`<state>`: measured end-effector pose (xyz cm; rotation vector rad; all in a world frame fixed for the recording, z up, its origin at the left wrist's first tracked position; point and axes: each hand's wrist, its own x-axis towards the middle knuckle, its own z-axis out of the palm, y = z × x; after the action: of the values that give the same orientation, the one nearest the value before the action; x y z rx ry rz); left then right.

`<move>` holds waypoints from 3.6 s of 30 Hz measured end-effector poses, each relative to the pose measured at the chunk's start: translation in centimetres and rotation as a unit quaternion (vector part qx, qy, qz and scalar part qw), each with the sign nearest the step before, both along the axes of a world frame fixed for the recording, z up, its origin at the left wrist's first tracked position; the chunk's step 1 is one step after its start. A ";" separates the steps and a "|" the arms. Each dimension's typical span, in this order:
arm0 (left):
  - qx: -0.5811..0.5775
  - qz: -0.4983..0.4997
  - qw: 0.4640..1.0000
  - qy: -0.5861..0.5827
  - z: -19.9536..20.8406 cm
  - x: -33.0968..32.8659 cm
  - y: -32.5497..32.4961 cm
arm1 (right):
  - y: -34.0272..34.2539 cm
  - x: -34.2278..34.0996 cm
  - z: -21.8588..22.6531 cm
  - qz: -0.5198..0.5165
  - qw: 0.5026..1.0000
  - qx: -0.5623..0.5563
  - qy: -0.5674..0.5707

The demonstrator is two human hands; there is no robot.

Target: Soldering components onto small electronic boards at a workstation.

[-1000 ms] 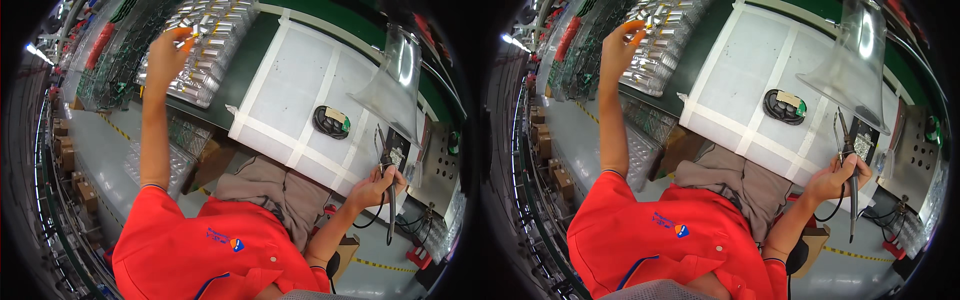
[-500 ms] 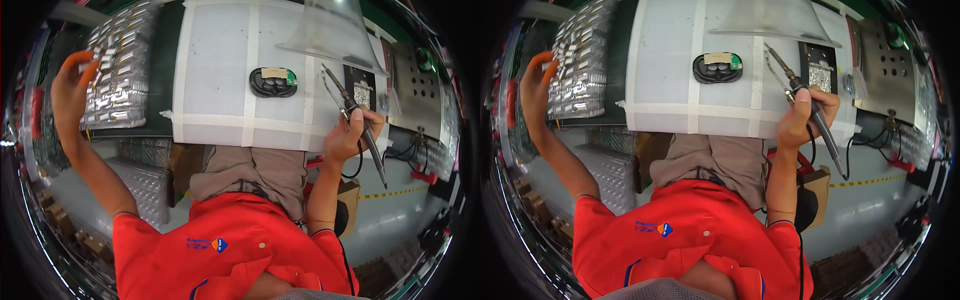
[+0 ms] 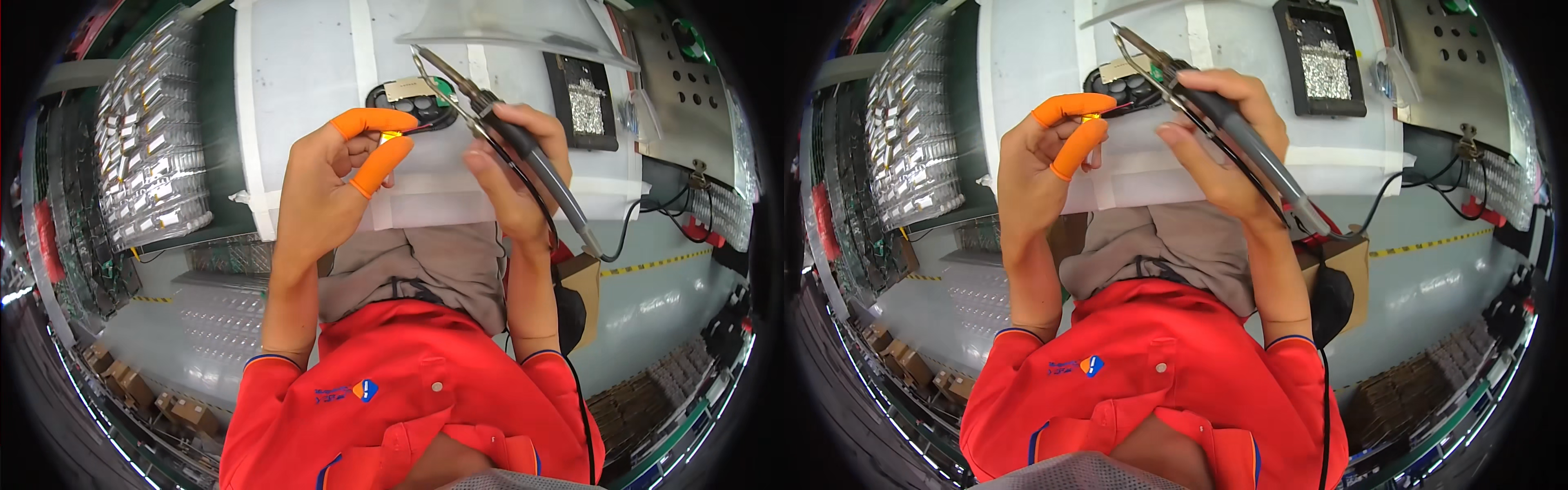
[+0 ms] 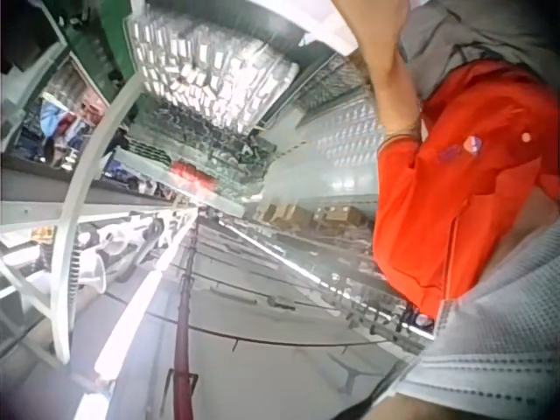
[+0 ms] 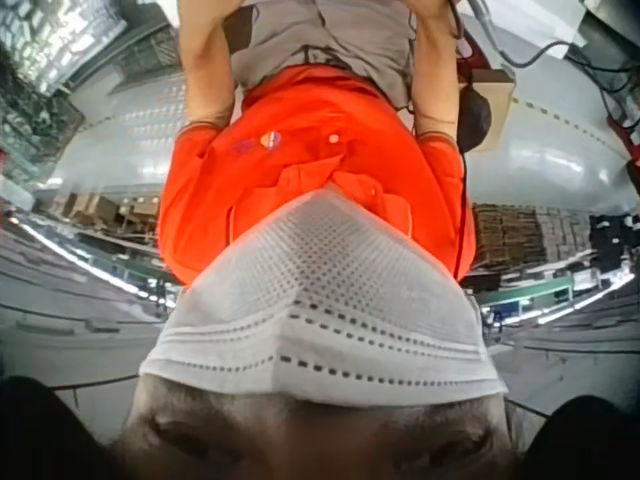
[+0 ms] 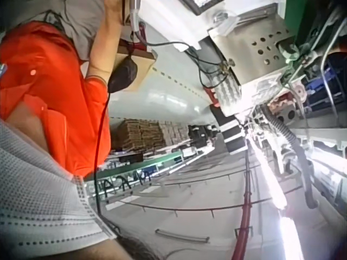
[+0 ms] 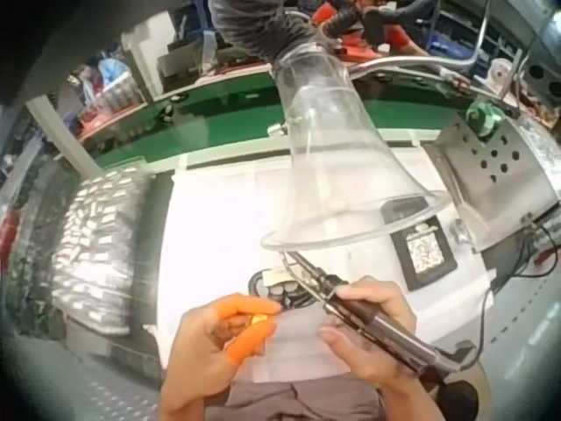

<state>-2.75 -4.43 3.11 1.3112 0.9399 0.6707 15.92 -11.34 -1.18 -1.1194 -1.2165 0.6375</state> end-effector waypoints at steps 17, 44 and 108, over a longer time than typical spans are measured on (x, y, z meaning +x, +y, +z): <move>0.060 -0.049 0.994 0.076 -1.2 1.9 -0.7 | 0.3 0.2 -0.2 0.043 0.999 -0.025 -0.021; 0.358 0.011 0.912 0.200 -2.9 3.6 3.7 | 0.2 0.7 -0.1 -0.147 0.983 0.033 0.103; 0.410 -0.014 0.891 0.193 -2.7 3.4 4.2 | 0.3 0.4 0.0 -0.146 0.983 0.021 0.112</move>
<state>0.62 -0.27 0.42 2.2702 0.9815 0.8434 16.32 -11.04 -1.22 -1.1306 -0.8491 0.4953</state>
